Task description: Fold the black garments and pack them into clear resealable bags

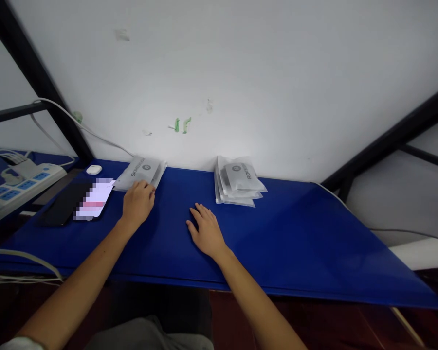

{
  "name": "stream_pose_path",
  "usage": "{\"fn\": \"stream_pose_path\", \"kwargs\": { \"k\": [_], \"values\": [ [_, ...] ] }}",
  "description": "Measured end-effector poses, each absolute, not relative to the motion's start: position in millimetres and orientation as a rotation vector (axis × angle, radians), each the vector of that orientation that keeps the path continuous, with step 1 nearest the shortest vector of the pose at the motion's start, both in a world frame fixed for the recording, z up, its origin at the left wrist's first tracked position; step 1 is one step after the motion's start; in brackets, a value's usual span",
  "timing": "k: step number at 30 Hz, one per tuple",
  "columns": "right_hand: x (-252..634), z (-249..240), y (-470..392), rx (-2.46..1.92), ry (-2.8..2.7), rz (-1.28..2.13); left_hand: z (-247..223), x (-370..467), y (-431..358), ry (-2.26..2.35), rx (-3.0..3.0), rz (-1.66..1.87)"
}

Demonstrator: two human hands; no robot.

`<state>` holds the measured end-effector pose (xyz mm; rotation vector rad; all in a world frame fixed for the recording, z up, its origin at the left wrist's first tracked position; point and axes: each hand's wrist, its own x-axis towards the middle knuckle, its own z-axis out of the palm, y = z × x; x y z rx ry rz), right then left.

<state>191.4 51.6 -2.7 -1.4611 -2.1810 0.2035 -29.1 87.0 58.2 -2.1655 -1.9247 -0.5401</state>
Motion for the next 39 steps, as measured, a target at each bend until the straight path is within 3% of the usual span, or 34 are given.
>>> {"fn": "stream_pose_path", "kwargs": {
  "k": [9,14,17,24,39],
  "values": [
    [195.7,9.3,53.3,-1.33,-1.83,0.141,49.8,20.6,19.0,-1.624,-2.532,-0.394],
    [197.9,17.3,54.0,-1.312,-1.735,0.122,50.8,31.6,-19.7,-1.46,-2.66,-0.673],
    [198.2,17.2,54.9,-1.333,-1.739,0.148,47.4,27.4,-22.2,-1.526,-2.594,-0.789],
    [197.3,13.7,55.1,-1.471,-1.804,0.184,31.4,10.3,-11.7,-1.835,-2.467,-0.655],
    [193.8,23.0,49.1,-1.383,-1.875,0.033,38.5,-11.8,-0.4,-1.861,-2.253,-0.686]
  ]
}}
